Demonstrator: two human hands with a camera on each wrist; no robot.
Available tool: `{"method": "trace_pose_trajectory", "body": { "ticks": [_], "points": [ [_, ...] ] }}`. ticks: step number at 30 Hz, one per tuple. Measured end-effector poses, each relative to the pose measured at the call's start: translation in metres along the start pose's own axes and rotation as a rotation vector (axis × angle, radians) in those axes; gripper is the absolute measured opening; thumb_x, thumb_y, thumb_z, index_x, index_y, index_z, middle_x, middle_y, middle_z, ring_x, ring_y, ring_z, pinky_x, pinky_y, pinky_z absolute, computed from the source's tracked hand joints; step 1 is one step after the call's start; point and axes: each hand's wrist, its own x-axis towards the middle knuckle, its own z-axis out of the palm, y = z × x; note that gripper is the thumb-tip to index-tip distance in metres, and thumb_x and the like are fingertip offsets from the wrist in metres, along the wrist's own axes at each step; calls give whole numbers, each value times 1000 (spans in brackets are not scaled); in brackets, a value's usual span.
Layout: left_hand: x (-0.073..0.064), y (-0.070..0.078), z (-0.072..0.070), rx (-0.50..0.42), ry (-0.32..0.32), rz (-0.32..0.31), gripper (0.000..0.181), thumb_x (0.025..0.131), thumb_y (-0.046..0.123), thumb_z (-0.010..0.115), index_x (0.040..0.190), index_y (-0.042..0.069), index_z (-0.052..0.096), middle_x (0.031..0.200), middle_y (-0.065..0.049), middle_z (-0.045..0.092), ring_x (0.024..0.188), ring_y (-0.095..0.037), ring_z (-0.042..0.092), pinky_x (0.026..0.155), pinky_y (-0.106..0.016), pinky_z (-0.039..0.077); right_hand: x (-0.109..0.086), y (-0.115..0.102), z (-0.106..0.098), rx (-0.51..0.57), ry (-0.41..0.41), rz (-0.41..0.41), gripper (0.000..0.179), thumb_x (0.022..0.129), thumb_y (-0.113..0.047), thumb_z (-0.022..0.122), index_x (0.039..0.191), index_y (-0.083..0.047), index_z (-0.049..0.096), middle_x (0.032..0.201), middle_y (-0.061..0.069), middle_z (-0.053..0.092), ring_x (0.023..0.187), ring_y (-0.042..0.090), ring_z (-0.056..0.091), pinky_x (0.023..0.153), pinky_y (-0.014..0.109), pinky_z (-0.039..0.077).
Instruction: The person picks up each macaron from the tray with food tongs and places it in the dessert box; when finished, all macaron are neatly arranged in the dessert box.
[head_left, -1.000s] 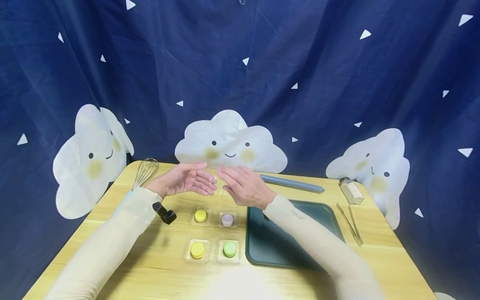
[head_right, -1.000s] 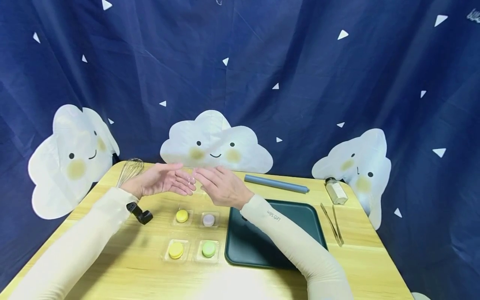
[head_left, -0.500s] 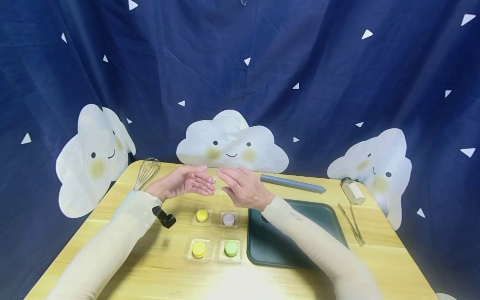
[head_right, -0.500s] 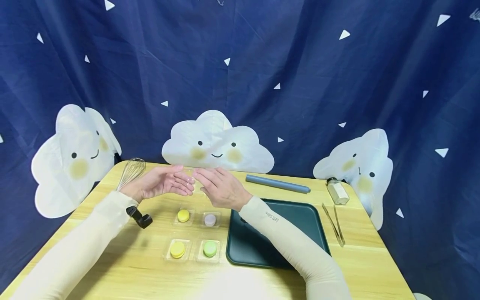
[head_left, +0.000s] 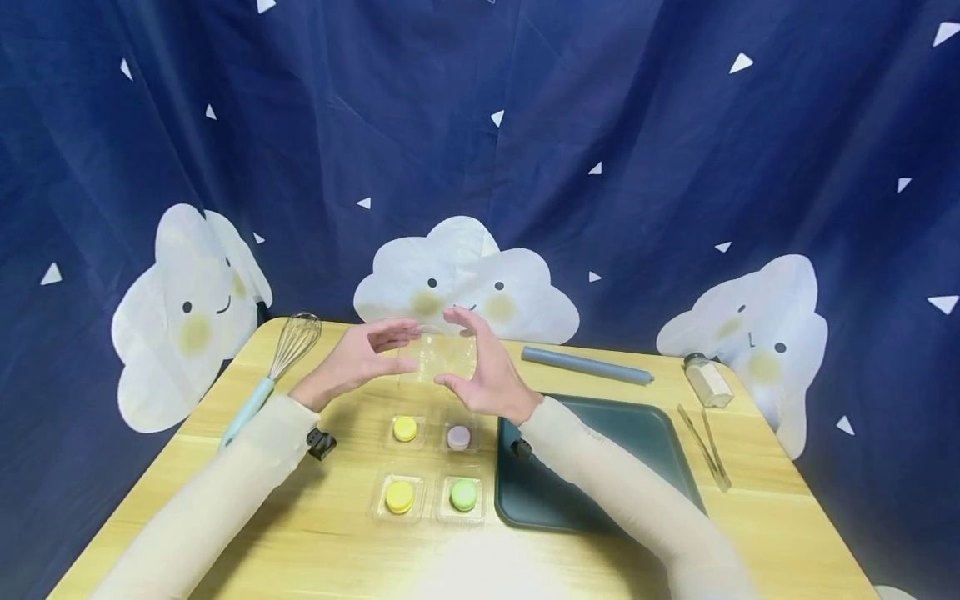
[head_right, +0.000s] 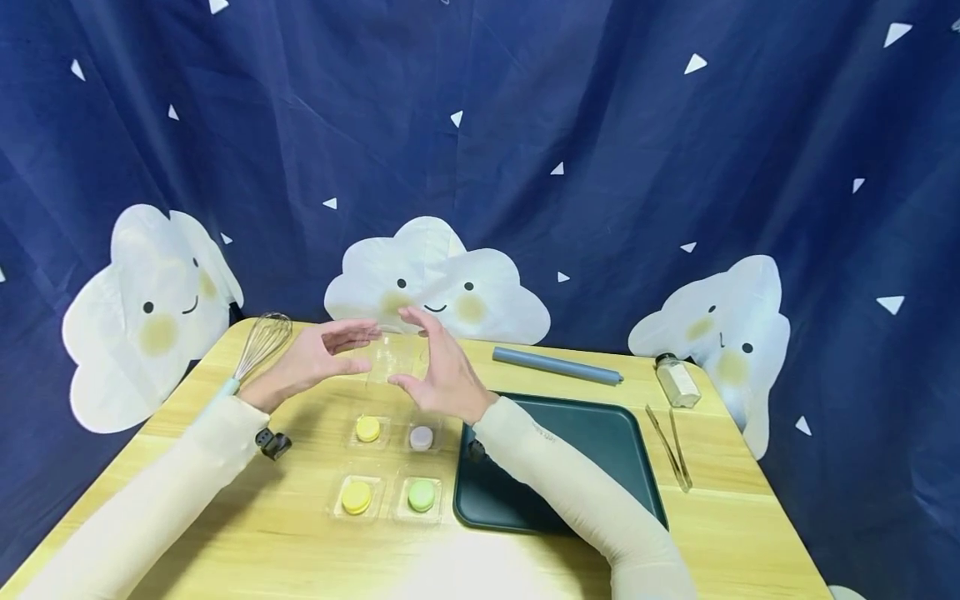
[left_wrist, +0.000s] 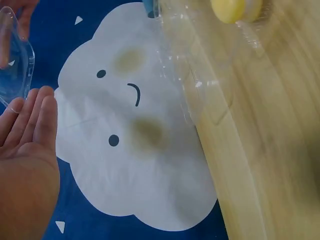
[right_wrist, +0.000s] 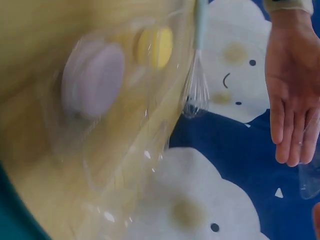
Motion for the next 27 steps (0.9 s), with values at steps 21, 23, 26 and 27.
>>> {"method": "trace_pose_trajectory", "body": {
  "ticks": [21, 23, 26, 27],
  "points": [
    [-38, -27, 9, 296, -24, -32, 80, 78, 42, 87, 144, 9, 55, 143, -13, 62, 132, -37, 59, 114, -53, 47, -21, -8, 29, 176, -328, 450, 70, 85, -19, 83, 145, -9, 50, 146, 9, 57, 133, 28, 56, 113, 43, 49],
    [-41, -29, 10, 330, -30, -52, 82, 76, 43, 88, 143, 10, 56, 142, -12, 63, 131, -36, 60, 113, -54, 48, -23, -8, 32, 154, -373, 471, 70, 86, -23, 82, 146, -10, 49, 148, 7, 55, 134, 26, 55, 114, 41, 48],
    [-46, -34, 10, 380, -40, -60, 80, 75, 43, 88, 142, 10, 58, 140, -11, 65, 129, -35, 61, 112, -54, 49, -25, -10, 34, 100, -447, 480, 73, 86, -28, 82, 148, -10, 48, 150, 6, 53, 136, 24, 54, 115, 40, 47],
    [-47, -36, 11, 397, -46, -57, 81, 75, 44, 88, 141, 10, 58, 140, -11, 65, 129, -35, 61, 112, -54, 49, -25, -11, 35, 80, -473, 486, 74, 86, -30, 81, 149, -11, 47, 152, 6, 53, 137, 24, 54, 115, 40, 47]
  ]
}}
